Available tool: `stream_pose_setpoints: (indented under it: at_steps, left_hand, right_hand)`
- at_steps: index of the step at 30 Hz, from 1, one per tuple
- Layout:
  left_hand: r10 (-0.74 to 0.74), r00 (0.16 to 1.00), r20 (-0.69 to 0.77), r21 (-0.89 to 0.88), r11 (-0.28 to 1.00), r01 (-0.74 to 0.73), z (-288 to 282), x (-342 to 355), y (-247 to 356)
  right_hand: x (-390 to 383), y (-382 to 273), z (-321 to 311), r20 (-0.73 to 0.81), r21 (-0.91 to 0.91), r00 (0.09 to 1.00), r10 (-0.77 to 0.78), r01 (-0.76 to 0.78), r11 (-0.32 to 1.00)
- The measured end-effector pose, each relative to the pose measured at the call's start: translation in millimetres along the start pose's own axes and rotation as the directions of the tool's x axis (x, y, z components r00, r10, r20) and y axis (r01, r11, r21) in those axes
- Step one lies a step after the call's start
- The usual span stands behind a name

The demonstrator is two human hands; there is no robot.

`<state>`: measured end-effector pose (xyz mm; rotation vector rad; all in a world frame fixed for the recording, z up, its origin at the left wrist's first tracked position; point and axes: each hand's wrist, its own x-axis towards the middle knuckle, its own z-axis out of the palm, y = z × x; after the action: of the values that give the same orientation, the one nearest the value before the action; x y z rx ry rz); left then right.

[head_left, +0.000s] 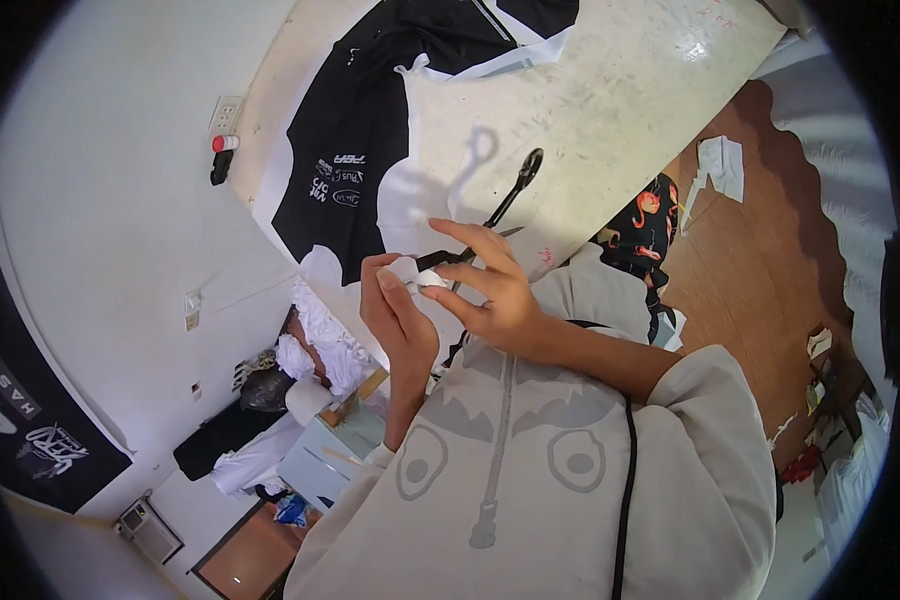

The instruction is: Cutting and preparing white fabric strips for garment production.

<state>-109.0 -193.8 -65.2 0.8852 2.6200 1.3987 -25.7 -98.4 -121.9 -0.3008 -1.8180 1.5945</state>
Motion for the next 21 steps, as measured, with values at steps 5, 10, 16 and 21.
stream_pose_setpoints:
  at_steps: [5,10,16,21]
  left_hand:
    - [-0.034,0.999,0.026,0.002,0.999,0.034,-7.9,4.1,-10.0]
    - [0.02,0.997,0.072,-0.062,0.998,-0.015,-5.6,5.8,-11.2]
    - [0.005,0.994,0.112,-0.128,0.992,0.01,-10.6,2.8,-15.3]
    - [-0.021,0.992,0.126,-0.091,0.995,0.033,-11.7,6.5,-4.8]
  right_hand:
    - [7.3,-14.8,-13.2,0.023,0.029,0.999,-0.046,0.045,0.999]
    - [-7.9,-16.8,-4.8,0.261,0.354,0.933,0.248,-0.332,0.874]
    - [-9.8,-10.6,-8.5,0.504,0.436,0.823,0.262,-0.505,0.745]
    - [-6.3,-15.1,-6.6,0.566,0.421,0.786,0.249,-0.535,0.732]
